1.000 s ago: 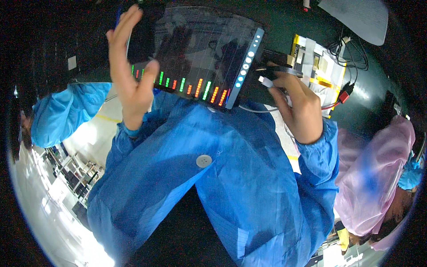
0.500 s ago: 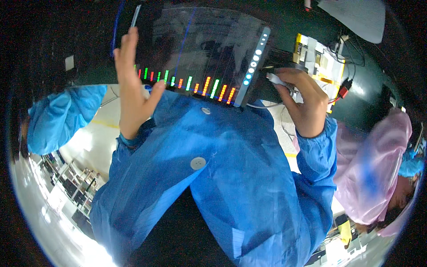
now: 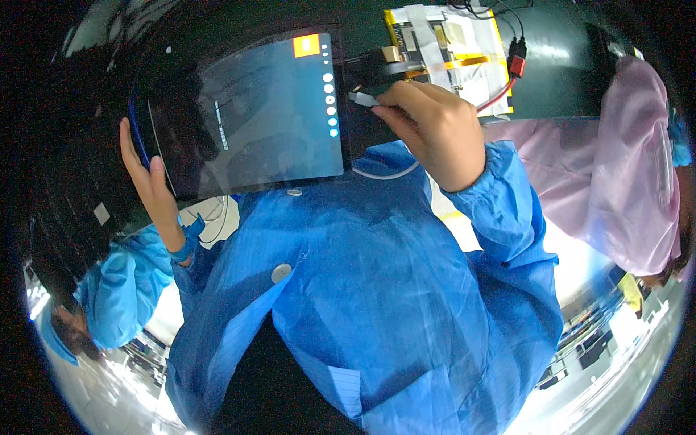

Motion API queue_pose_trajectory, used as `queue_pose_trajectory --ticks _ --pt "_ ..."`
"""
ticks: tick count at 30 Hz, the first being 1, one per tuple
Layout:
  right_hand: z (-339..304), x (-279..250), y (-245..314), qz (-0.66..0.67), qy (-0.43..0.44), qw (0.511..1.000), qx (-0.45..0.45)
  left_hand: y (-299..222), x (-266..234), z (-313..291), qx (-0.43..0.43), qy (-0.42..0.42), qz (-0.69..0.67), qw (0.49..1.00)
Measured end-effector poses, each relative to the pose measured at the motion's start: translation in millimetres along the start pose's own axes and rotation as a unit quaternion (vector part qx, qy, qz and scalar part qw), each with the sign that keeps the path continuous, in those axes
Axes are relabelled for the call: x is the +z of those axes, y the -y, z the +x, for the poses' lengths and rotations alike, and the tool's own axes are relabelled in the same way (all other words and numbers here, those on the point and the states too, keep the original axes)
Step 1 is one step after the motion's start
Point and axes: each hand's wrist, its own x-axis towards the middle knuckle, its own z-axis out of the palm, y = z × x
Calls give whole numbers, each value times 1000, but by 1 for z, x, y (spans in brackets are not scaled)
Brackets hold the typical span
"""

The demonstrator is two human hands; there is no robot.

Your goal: The person tests tablet screens by connecting them to testing cables, interacting with the displays by hand, peeling protective film, and disconnecting the cables before sorting the tablets.

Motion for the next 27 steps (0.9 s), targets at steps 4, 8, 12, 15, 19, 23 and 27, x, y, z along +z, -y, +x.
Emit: queue_pose_trajectory --ticks 4,8,12,15,19,23,27 --pt "3 -4 -4 36 50 998 -5 10 8 2 -78 15 -144 986" --pt "9 -8 -7 43 73 996 -26 13 13 5 -106 37 -150 982" --pt "13 -10 -9 50 89 994 -40 12 13 4 -115 42 -175 977" --pt "15 -11 -10 69 97 992 -42 12 11 3 -138 44 -143 979" --pt "16 -11 -12 69 107 991 -46 16 9 3 -113 40 -103 987" --pt "16 -10 -13 75 117 989 -57 17 9 3 -113 46 -87 989" --pt "19 -8 -15 38 113 989 -88 15 10 3 -119 51 -109 986"
